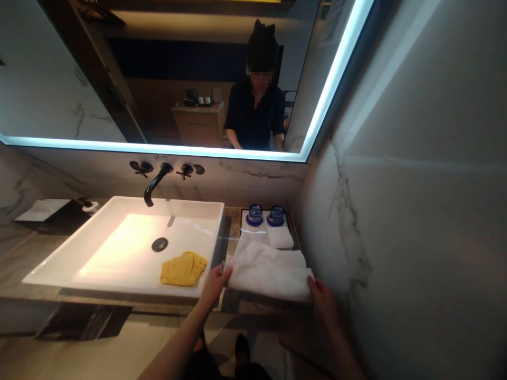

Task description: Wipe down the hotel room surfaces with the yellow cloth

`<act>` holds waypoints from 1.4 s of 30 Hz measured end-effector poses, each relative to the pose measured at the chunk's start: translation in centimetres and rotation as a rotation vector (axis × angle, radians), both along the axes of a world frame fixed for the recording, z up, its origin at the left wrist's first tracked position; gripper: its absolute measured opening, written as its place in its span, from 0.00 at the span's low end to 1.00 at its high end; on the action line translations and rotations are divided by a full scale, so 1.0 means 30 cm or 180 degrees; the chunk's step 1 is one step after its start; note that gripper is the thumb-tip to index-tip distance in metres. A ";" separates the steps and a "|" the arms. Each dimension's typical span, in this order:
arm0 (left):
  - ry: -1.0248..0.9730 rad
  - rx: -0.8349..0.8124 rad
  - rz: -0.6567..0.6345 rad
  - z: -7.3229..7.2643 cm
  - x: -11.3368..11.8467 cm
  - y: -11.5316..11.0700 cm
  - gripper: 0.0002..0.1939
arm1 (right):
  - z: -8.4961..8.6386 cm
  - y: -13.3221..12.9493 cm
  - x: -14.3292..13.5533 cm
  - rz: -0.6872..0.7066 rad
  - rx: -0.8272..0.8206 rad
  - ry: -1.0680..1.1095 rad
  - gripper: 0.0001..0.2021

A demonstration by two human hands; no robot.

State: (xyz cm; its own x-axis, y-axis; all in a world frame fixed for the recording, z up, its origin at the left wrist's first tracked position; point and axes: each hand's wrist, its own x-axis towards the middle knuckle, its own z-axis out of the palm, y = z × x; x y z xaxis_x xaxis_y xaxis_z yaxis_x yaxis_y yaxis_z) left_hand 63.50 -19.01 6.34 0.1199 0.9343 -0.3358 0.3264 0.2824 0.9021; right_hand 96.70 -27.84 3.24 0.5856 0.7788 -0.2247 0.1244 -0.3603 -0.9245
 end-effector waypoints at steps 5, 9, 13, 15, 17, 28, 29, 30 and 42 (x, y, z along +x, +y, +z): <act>0.0841 -0.0386 0.0225 -0.292 0.050 -0.100 0.11 | -0.266 -0.048 -0.059 0.0104 -0.0607 -0.0471 0.29; 0.1345 -0.0466 0.0178 -0.387 0.034 -0.131 0.10 | -0.353 -0.068 -0.061 0.0084 -0.0679 -0.0540 0.28; 0.1564 -0.0480 0.0029 -0.393 -0.003 -0.156 0.14 | -0.376 -0.090 -0.042 0.0112 -0.0680 -0.0599 0.27; 0.1655 -0.0528 -0.0028 -0.391 -0.015 -0.175 0.13 | -0.381 -0.107 -0.039 0.0122 -0.0733 -0.0660 0.26; 0.1766 -0.0573 -0.0064 -0.391 -0.018 -0.193 0.13 | -0.382 -0.122 -0.041 0.0139 -0.0778 -0.0723 0.26; 0.2081 -0.0467 -0.0192 -0.400 0.025 -0.176 0.13 | -0.378 -0.125 -0.032 0.0155 -0.0898 -0.1234 0.28; 0.2104 -0.0468 -0.0205 -0.403 0.024 -0.175 0.13 | -0.381 -0.128 -0.031 0.0170 -0.0910 -0.1238 0.27; 0.2126 -0.0468 -0.0207 -0.406 0.022 -0.173 0.13 | -0.383 -0.131 -0.030 0.0182 -0.0920 -0.1246 0.27; 0.2113 0.1373 -0.1388 -0.388 0.023 -0.266 0.31 | -0.384 -0.227 -0.063 0.1026 0.0344 -0.2379 0.21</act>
State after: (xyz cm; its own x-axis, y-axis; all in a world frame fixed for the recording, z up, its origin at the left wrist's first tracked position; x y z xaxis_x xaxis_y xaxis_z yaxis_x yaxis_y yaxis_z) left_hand 64.17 -26.99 -5.30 0.3993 0.9121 -0.0933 0.8164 -0.3074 0.4889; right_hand 94.81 -34.65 -8.29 0.2947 0.9294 0.2220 0.8035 -0.1153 -0.5840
